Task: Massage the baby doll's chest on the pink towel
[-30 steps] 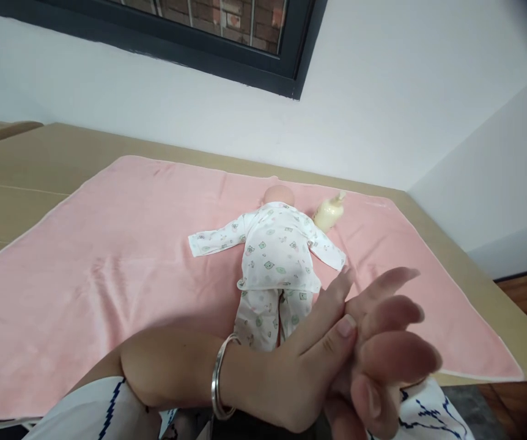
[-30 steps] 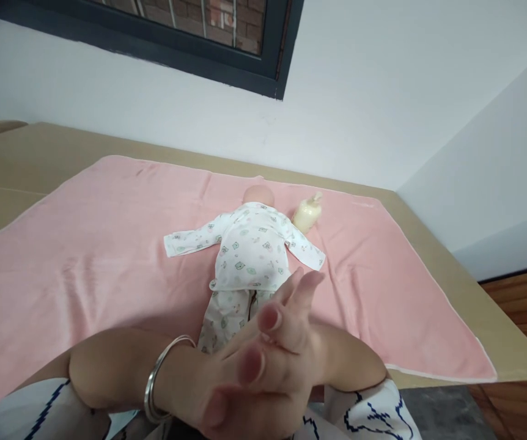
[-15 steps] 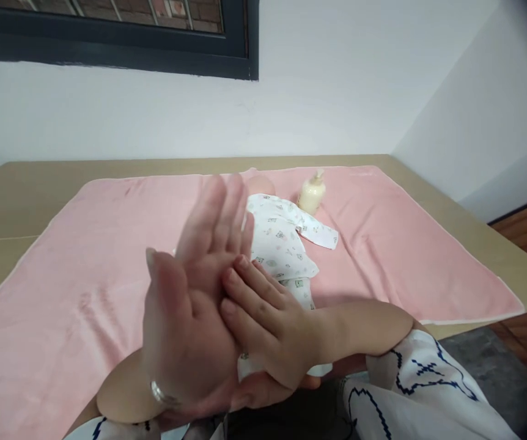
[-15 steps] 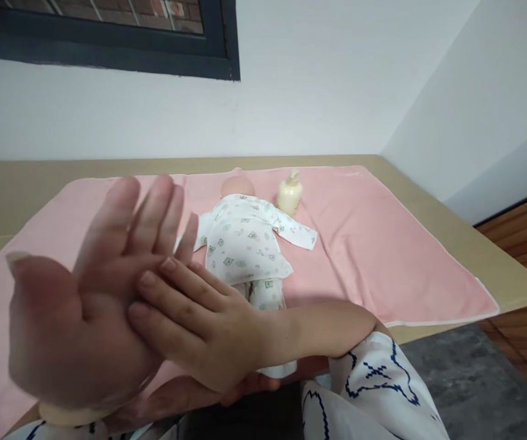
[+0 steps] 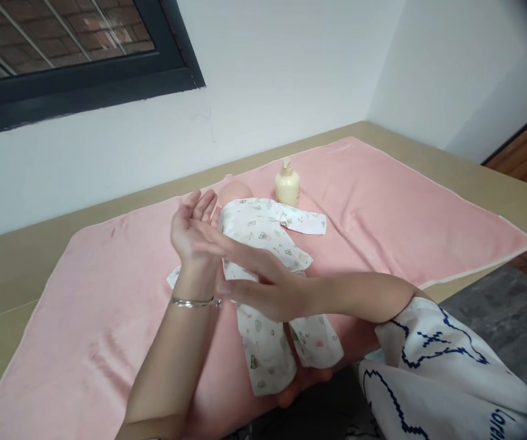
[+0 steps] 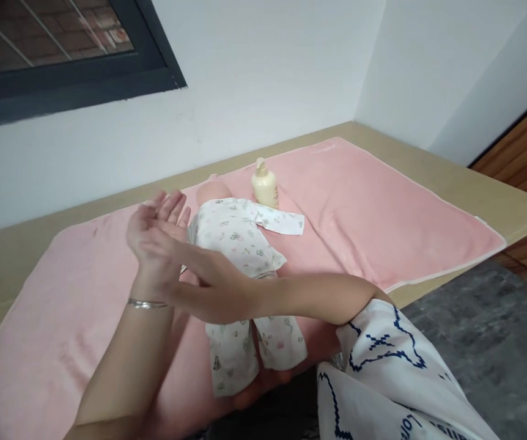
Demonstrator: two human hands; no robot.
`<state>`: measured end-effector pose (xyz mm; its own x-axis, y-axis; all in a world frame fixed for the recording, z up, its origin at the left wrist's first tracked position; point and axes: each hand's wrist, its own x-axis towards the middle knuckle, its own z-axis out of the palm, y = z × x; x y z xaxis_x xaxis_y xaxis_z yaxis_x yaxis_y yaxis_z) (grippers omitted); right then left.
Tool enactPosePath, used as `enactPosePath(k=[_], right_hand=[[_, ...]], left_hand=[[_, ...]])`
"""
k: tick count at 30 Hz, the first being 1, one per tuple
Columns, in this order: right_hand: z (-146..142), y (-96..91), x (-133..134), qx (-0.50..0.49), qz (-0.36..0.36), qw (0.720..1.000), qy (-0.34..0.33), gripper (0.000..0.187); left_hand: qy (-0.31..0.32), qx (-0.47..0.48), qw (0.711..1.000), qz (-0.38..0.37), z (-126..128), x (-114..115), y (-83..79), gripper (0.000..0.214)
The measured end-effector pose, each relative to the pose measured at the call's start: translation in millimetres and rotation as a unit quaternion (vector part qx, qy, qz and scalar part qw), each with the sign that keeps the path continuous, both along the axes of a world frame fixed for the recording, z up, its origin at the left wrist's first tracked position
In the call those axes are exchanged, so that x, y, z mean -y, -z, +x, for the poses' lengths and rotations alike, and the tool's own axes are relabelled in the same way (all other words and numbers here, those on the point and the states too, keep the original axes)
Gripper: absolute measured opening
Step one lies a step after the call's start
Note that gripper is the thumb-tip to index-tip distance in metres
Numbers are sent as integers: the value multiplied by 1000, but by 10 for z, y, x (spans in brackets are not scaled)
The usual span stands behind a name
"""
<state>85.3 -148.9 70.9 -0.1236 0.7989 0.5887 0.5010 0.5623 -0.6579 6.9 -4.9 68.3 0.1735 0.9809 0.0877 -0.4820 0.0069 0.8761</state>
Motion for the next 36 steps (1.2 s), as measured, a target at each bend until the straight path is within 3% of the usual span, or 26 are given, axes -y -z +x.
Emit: enactPosePath(k=[3, 6, 10, 17, 20, 25, 28, 30, 32, 34, 36], right_hand=[[110, 123, -263, -5, -3, 998, 65, 50], [251, 376, -613, 51, 10, 993, 106, 48], [379, 596, -897, 157, -2, 982, 108, 48], [773, 557, -1098, 238, -61, 968, 54, 40], [953, 592, -1195, 222, -106, 966, 80, 44], [629, 604, -1009, 301, -107, 923, 216, 50], [425, 575, -878, 364, -71, 916, 156, 49], [452, 557, -893, 367, -69, 921, 112, 49], [563, 546, -968, 345, -92, 927, 112, 48], [651, 541, -1035, 317, -128, 927, 155, 53], [629, 544, -1033, 299, -168, 908, 241, 61]], left_hand=[[-70, -78, 994, 15, 111, -237, 383, 22], [-115, -160, 974, 111, 169, -291, 714, 22], [-179, -250, 936, 174, 161, -256, 911, 27], [-179, -281, 931, 151, 165, -258, 939, 30], [-178, -286, 929, 154, 173, -243, 937, 32], [-161, -292, 929, 161, 168, -226, 946, 27], [-153, -286, 933, 158, 168, -218, 940, 25], [-151, -286, 932, 163, 170, -214, 931, 26], [-147, -298, 927, 172, 172, -212, 924, 25], [-141, -317, 920, 180, 173, -214, 922, 25], [-148, -335, 911, 192, 171, -219, 926, 27]])
